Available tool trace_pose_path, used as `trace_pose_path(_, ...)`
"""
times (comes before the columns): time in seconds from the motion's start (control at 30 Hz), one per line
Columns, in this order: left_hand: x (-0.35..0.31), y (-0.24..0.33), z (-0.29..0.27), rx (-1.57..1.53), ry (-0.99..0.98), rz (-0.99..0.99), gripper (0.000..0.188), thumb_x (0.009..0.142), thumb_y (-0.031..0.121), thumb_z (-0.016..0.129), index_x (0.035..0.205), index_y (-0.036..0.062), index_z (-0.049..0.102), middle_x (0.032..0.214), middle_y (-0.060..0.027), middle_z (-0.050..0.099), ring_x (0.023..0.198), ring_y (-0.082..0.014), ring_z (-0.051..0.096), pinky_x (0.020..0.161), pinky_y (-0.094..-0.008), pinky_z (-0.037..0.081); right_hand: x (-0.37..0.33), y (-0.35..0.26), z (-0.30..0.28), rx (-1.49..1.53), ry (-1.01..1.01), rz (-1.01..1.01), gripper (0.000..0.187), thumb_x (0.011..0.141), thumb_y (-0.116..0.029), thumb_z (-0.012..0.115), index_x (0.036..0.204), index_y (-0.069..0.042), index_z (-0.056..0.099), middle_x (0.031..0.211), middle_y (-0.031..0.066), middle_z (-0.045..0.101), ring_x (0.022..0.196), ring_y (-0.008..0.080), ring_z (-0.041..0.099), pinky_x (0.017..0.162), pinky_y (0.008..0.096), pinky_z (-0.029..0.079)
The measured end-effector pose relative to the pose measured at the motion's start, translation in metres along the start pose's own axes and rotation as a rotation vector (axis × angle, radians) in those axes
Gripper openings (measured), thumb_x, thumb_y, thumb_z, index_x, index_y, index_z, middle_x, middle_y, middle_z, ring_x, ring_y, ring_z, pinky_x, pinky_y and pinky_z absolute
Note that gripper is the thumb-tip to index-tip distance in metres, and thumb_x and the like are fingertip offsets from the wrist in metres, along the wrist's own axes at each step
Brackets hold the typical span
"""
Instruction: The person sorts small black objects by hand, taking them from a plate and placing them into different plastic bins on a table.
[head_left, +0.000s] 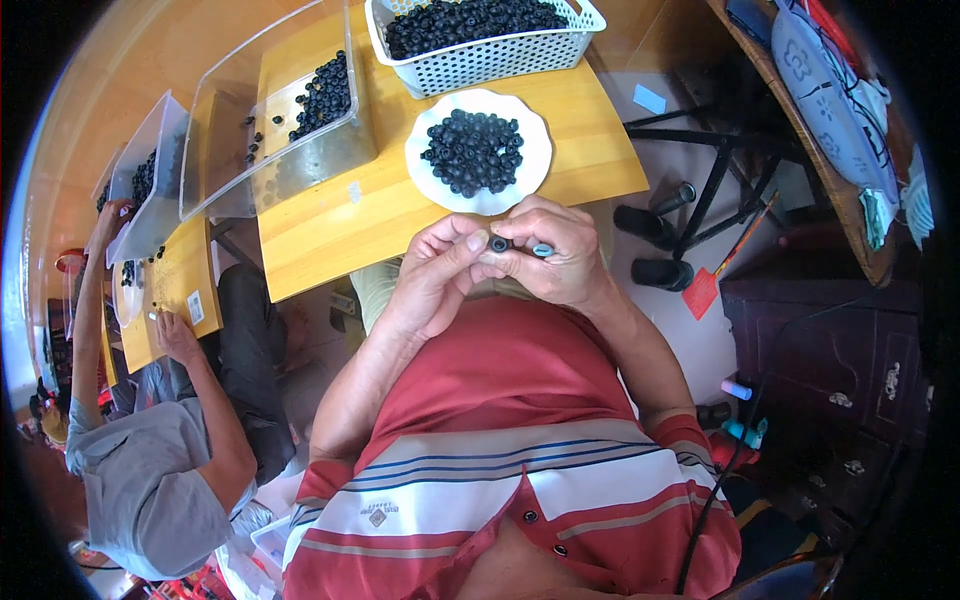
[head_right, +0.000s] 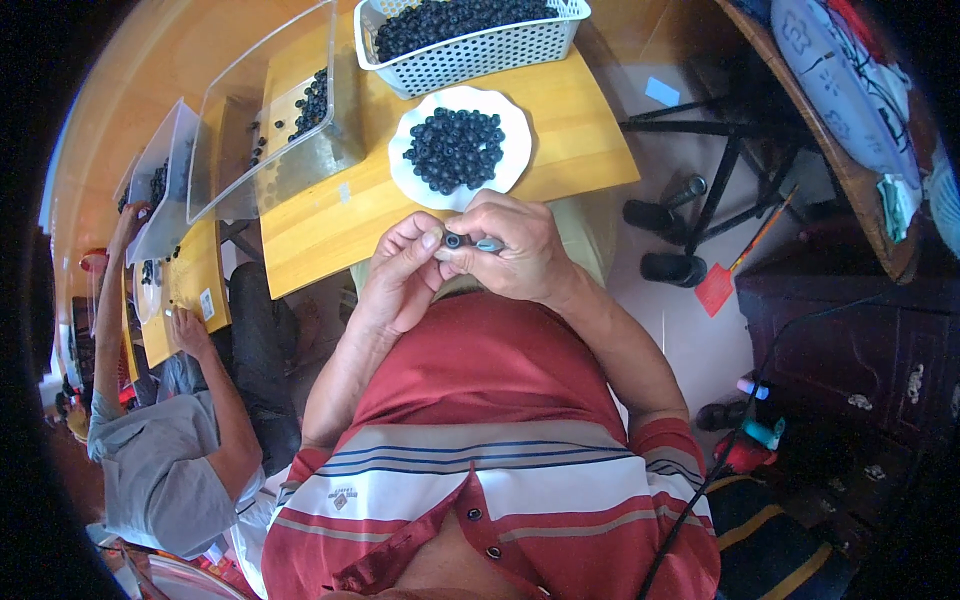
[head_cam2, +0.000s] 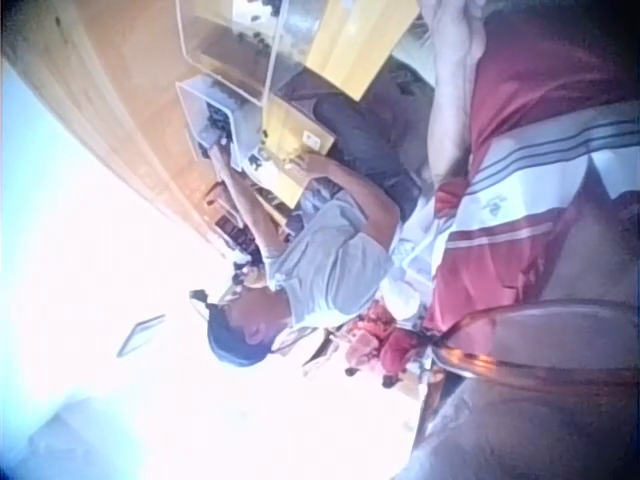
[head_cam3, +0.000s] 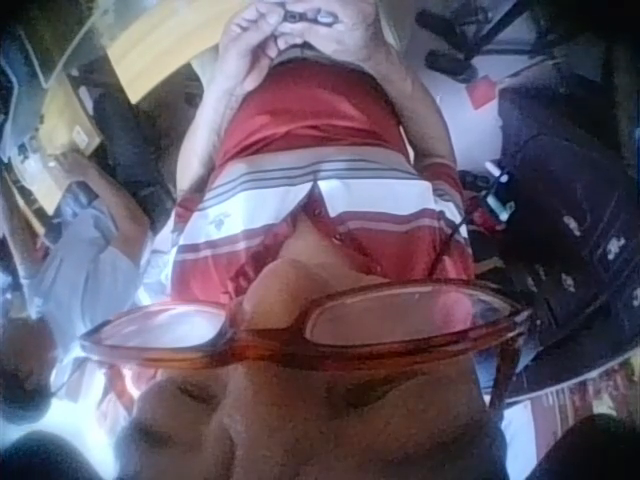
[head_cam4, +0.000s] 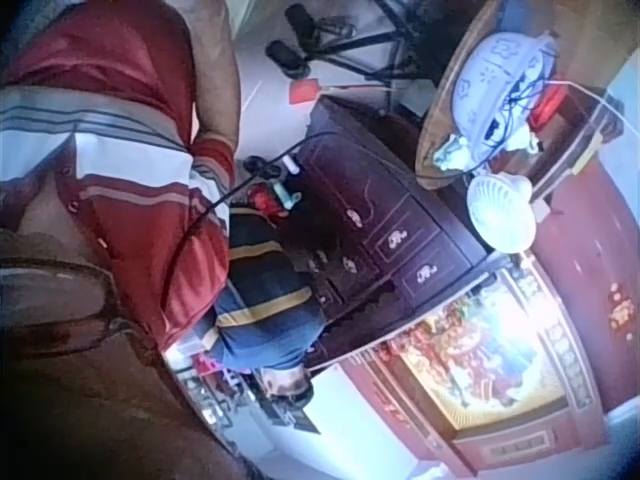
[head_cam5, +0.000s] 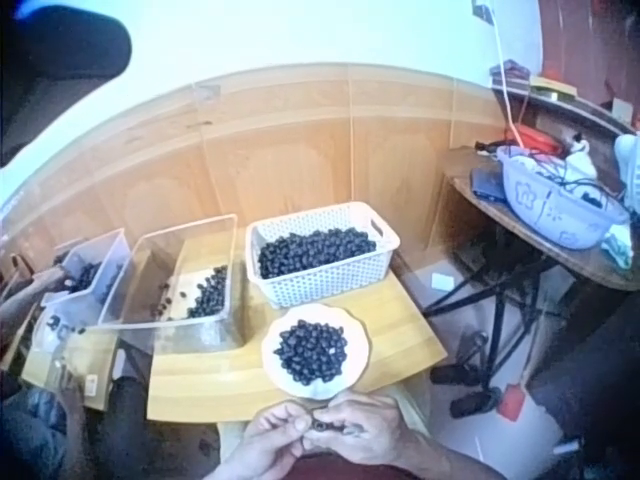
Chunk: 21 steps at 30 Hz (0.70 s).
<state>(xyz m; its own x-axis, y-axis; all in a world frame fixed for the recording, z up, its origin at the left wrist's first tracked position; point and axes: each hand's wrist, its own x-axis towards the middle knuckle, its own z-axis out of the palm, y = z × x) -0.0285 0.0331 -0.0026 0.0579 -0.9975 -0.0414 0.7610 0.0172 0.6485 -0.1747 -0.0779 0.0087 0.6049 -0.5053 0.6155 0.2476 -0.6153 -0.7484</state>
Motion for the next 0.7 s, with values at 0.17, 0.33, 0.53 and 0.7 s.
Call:
trace_pose_path(0.17,-0.006,0.000,0.000,0.004,0.058,0.002,0.014,0.099,0.018,0.060,0.100,0.0042,0.061,0.097,-0.0090,0.067,0.085,-0.0129,0.062,0.076,-0.0277,0.052,0.003,-0.004,0.004,-0.012,-0.003,-0.021,0.027,0.069,-0.003,0.084,0.090,-0.002,0.066,0.075,0.0079,0.063,0.061,0.0167,0.063,0.052,0.0285,0.047)
trace_pose_path(0.33,-0.008,0.000,-0.005,-0.025,0.040,0.012,0.014,0.099,0.018,0.059,0.100,0.0043,0.062,0.097,-0.0077,0.068,0.087,-0.0130,0.064,0.079,-0.0296,0.055,0.005,-0.008,0.005,-0.054,-0.030,-0.013,0.026,0.070,-0.003,0.083,0.089,-0.001,0.065,0.075,0.0085,0.063,0.062,0.0180,0.063,0.052,0.0290,0.048)
trace_pose_path(0.53,-0.009,0.000,-0.008,-0.056,0.033,0.003,0.013,0.100,0.017,0.058,0.100,0.0050,0.063,0.098,-0.0062,0.069,0.089,-0.0131,0.066,0.081,-0.0306,0.057,0.008,-0.010,0.008,-0.068,-0.048,-0.026,0.024,0.071,-0.003,0.081,0.088,-0.001,0.064,0.074,0.0094,0.062,0.062,0.0205,0.063,0.052,0.0302,0.047)
trace_pose_path(0.7,-0.011,-0.002,-0.014,-0.060,0.055,0.001,0.012,0.100,0.017,0.058,0.100,0.0057,0.063,0.097,-0.0055,0.069,0.089,-0.0128,0.066,0.081,-0.0301,0.056,0.006,-0.006,0.012,-0.100,-0.036,-0.006,0.025,0.072,-0.006,0.082,0.088,-0.002,0.064,0.074,0.0096,0.061,0.062,0.0206,0.063,0.052,0.0303,0.047)
